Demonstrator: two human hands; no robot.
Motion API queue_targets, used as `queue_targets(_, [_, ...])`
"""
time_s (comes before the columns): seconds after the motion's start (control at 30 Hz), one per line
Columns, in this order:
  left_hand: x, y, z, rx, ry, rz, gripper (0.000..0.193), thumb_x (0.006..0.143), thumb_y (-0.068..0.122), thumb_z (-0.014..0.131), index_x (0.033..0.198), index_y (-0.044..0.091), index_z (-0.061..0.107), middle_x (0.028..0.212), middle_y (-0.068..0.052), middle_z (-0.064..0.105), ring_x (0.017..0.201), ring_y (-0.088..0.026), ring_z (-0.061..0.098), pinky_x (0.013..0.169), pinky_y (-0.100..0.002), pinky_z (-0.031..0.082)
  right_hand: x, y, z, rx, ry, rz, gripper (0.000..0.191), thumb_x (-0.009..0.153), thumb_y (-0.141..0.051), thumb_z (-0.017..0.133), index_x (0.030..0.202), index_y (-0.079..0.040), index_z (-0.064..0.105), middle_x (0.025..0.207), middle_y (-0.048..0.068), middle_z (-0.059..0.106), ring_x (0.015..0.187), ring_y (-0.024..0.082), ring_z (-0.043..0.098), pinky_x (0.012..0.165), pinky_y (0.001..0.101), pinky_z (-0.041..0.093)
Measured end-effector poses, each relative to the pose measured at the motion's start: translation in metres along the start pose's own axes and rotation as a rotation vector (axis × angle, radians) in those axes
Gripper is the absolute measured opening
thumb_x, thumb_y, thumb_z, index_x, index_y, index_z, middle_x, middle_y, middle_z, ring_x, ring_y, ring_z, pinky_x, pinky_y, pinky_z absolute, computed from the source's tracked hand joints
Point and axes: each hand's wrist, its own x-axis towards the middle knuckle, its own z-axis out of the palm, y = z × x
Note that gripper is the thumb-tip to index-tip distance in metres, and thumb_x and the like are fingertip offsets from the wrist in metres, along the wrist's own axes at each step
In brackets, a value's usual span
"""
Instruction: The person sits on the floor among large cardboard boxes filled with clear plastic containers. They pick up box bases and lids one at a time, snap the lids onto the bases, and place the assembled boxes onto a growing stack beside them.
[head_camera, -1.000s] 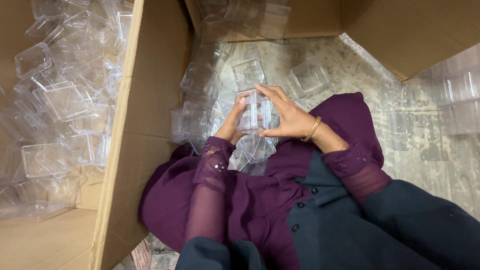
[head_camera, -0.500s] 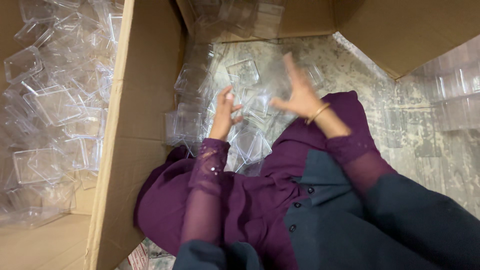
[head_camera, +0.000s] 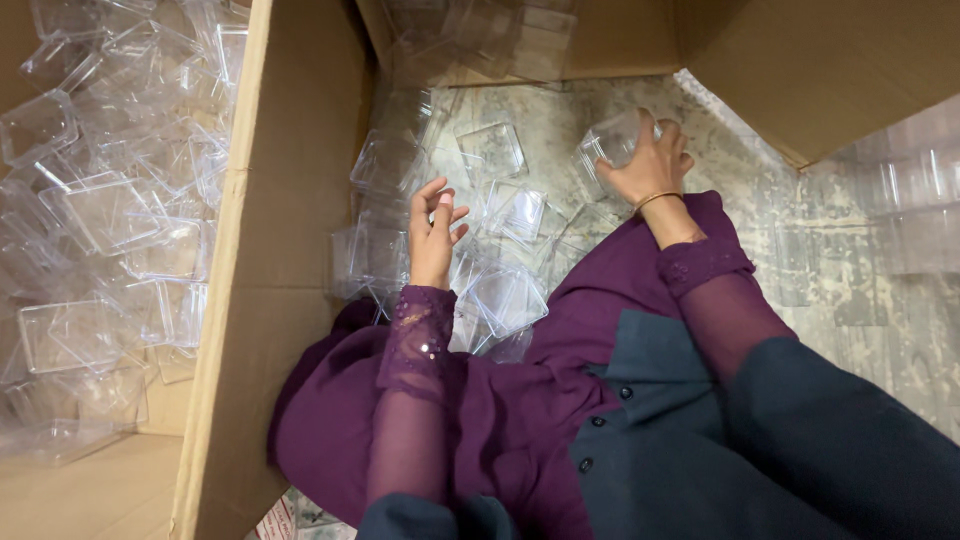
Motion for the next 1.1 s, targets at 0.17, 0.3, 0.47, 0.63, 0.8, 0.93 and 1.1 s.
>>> queue_targets(0.17, [-0.001, 0.002, 0.001, -0.008, -0.009, 0.009, 0.038, 0.103, 0.027, 0.056, 0.138, 0.014, 0.053, 0.129, -0.007, 0.057, 0.105, -0.017, 0.066, 0.087, -0.034, 0.055, -0.002, -0.01, -0.008, 0.01, -0.019, 0.01, 0.1, 0.072, -0.05, 0.083, 0.156, -0.016, 0.039, 0.145, 0.025, 0.039, 0.137, 0.043, 0.034, 0.105, 0.0657, 0.033])
queue_targets(0.3, [0.0, 0.003, 0.0, -0.007, -0.006, 0.013, 0.037, 0.103, 0.027, 0.055, 0.138, 0.014, 0.053, 0.129, -0.007, 0.057, 0.105, -0.017, 0.066, 0.087, -0.035, 0.056, -0.01, -0.019, -0.016, -0.066, 0.143, -0.156, 0.09, 0.081, -0.053, 0.083, 0.151, -0.012, 0.045, 0.146, 0.027, 0.039, 0.137, 0.046, 0.033, 0.106, 0.0694, 0.028])
queue_targets(0.47, [0.002, -0.001, 0.0, -0.018, -0.001, 0.009, 0.037, 0.103, 0.027, 0.056, 0.138, 0.015, 0.053, 0.128, -0.007, 0.058, 0.105, -0.017, 0.066, 0.087, -0.034, 0.055, -0.009, -0.06, 0.012, 0.255, 0.144, -0.675, 0.056, 0.097, -0.024, 0.07, 0.147, -0.005, 0.052, 0.147, 0.022, 0.053, 0.14, 0.04, 0.046, 0.122, 0.0512, 0.036])
queue_targets(0.63, [0.007, -0.008, -0.005, -0.03, 0.007, 0.012, 0.036, 0.103, 0.028, 0.056, 0.137, 0.015, 0.054, 0.129, -0.006, 0.059, 0.104, -0.017, 0.066, 0.086, -0.034, 0.055, -0.015, -0.111, 0.061, 0.137, -0.06, -0.886, 0.046, 0.091, -0.005, 0.062, 0.137, -0.001, 0.061, 0.123, 0.02, 0.065, 0.129, 0.04, 0.054, 0.103, 0.0511, 0.044])
queue_targets(0.8, [0.016, -0.014, -0.01, -0.009, 0.029, 0.018, 0.038, 0.103, 0.029, 0.057, 0.138, 0.014, 0.054, 0.132, -0.009, 0.059, 0.109, -0.019, 0.065, 0.089, -0.036, 0.056, -0.013, -0.116, 0.063, 0.005, -0.105, -0.664, 0.01, 0.094, -0.007, 0.065, 0.103, -0.009, 0.071, 0.105, 0.011, 0.073, 0.109, 0.034, 0.066, 0.097, 0.0478, 0.052])
queue_targets(0.93, [0.016, -0.018, -0.008, 0.075, 0.05, 0.108, 0.062, 0.097, 0.031, 0.065, 0.152, 0.017, 0.04, 0.148, -0.013, 0.049, 0.119, -0.024, 0.058, 0.098, -0.04, 0.051, -0.031, -0.121, 0.047, 0.737, -0.157, -0.307, 0.016, 0.096, -0.009, 0.063, 0.111, -0.007, 0.069, 0.099, 0.007, 0.075, 0.095, 0.023, 0.072, 0.087, 0.0362, 0.057])
queue_targets(1.1, [0.008, -0.019, -0.002, 0.255, -0.032, 0.319, 0.087, 0.095, 0.035, 0.075, 0.163, 0.016, 0.023, 0.155, -0.025, 0.041, 0.14, -0.034, 0.046, 0.114, -0.046, 0.041, -0.1, -0.11, 0.032, 1.087, -0.519, -0.459, 0.027, 0.101, -0.01, 0.064, 0.127, -0.003, 0.067, 0.115, 0.012, 0.069, 0.11, 0.018, 0.066, 0.095, 0.0335, 0.054])
